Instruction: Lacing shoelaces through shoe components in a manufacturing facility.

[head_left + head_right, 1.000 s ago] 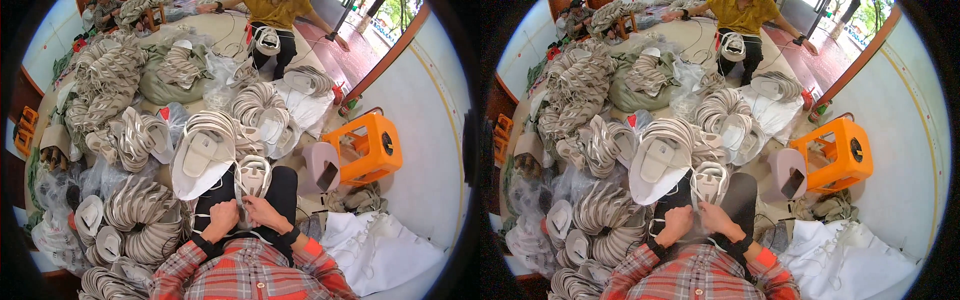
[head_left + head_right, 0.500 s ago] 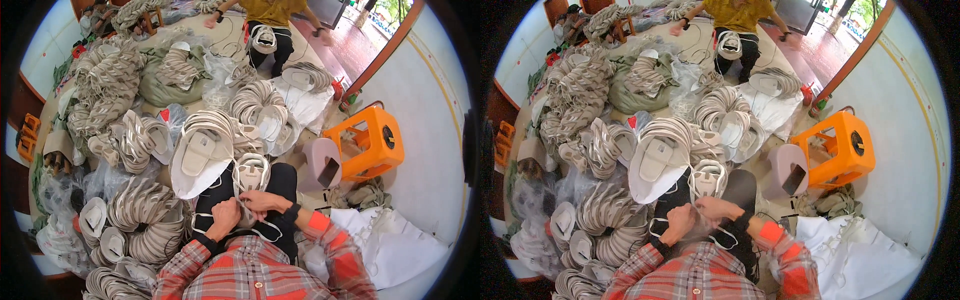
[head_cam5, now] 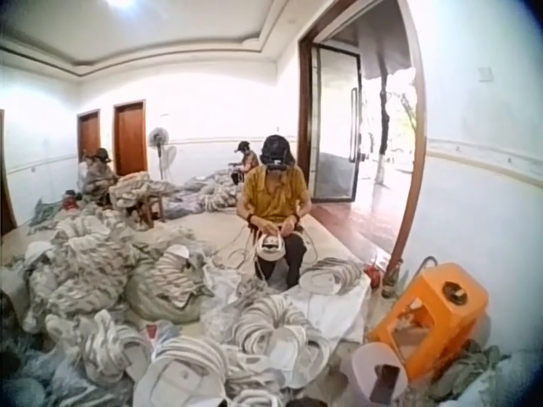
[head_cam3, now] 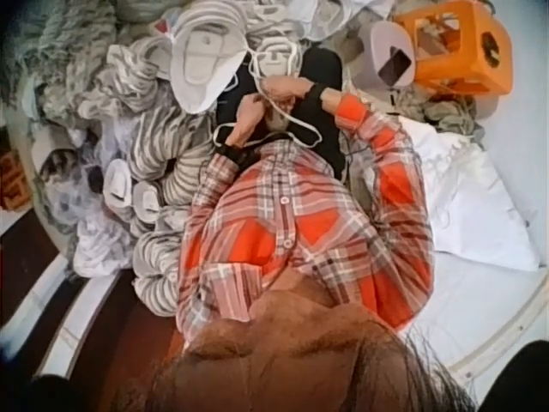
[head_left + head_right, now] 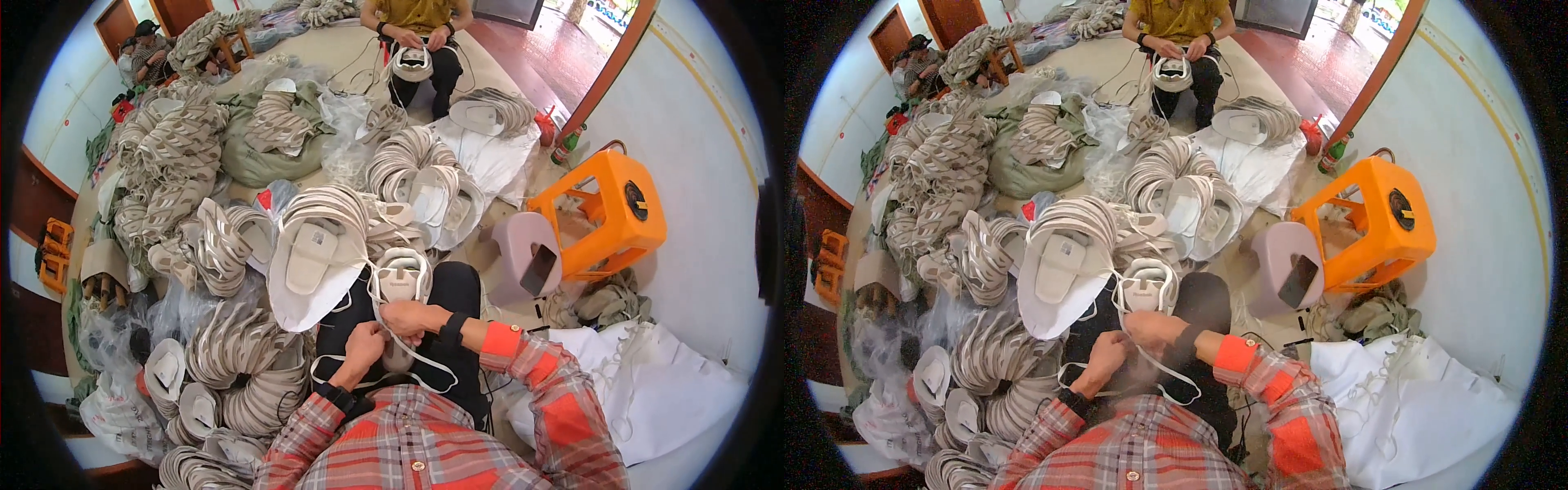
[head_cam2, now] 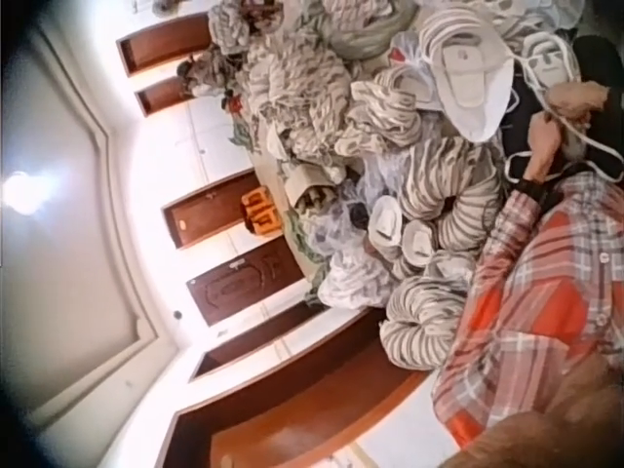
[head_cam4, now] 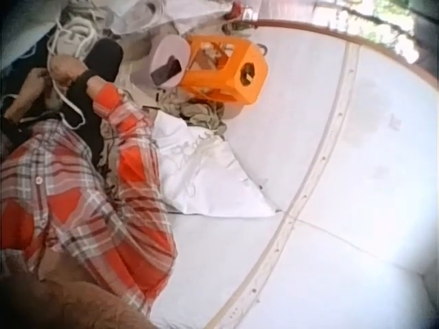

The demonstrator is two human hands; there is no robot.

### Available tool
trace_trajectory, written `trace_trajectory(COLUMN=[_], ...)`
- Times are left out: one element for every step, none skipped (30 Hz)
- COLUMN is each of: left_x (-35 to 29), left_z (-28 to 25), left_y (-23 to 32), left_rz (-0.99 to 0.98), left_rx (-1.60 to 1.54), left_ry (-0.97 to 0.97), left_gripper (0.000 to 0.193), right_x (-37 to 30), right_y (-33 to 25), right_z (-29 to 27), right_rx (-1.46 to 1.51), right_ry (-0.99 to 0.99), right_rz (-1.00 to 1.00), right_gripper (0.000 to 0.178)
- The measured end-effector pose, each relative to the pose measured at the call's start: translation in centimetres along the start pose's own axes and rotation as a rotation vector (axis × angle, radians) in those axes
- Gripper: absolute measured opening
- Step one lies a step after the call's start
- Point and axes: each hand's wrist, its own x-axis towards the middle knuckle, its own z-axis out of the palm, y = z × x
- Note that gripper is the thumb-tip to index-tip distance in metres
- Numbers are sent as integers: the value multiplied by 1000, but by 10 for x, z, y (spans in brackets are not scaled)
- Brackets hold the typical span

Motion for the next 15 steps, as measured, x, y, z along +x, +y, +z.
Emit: trace_trajectory(left_x=[-2,-4,-5,-8,-15,-19,-20,-17,-16,-17,-10,-9,-9,-8,-6], left_z=[0,2,4,8,11,12,13,14,16,16,18,18,14,11,8], left_y=[-1,2,5,6,6,5,6,12,17,16,15,11,6,6,8], left_rz=[-6,72,152,158,240,317,387,391,446,500,494,502,421,347,368], left_rx=[1,182,361,362,361,357,404,404,584,767,812,817,797,775,778], left_ry=[2,38,73,67,220,370,407,403,360,311,287,289,199,111,118], left_gripper=[23,21,20,20,21,23,30,30,29,29,31,31,30,29,29], right_x=[0,-4,-5,-8,-8,-12,-18,-31,-46,-63,-73,-78,-74,-66,-61], right_y=[-3,-6,-2,3,4,-13,-28,-32,-36,-49,-59,-64,-62,-55,-45], right_z=[-4,-12,-3,14,22,10,-5,-31,-61,-92,-109,-117,-108,-88,-70], right_rx=[47,92,94,-87,-267,-317,-366,-347,-321,-195,348,885,884,1305,1712], right_ry=[-154,-302,-299,53,402,466,530,667,798,864,796,687,694,640,563], right_rz=[83,176,182,19,-160,-100,-38,-25,-20,23,29,27,21,-71,-175], right_gripper=[17,17,17,18,20,22,24,26,27,22,20,18,18,20,22])
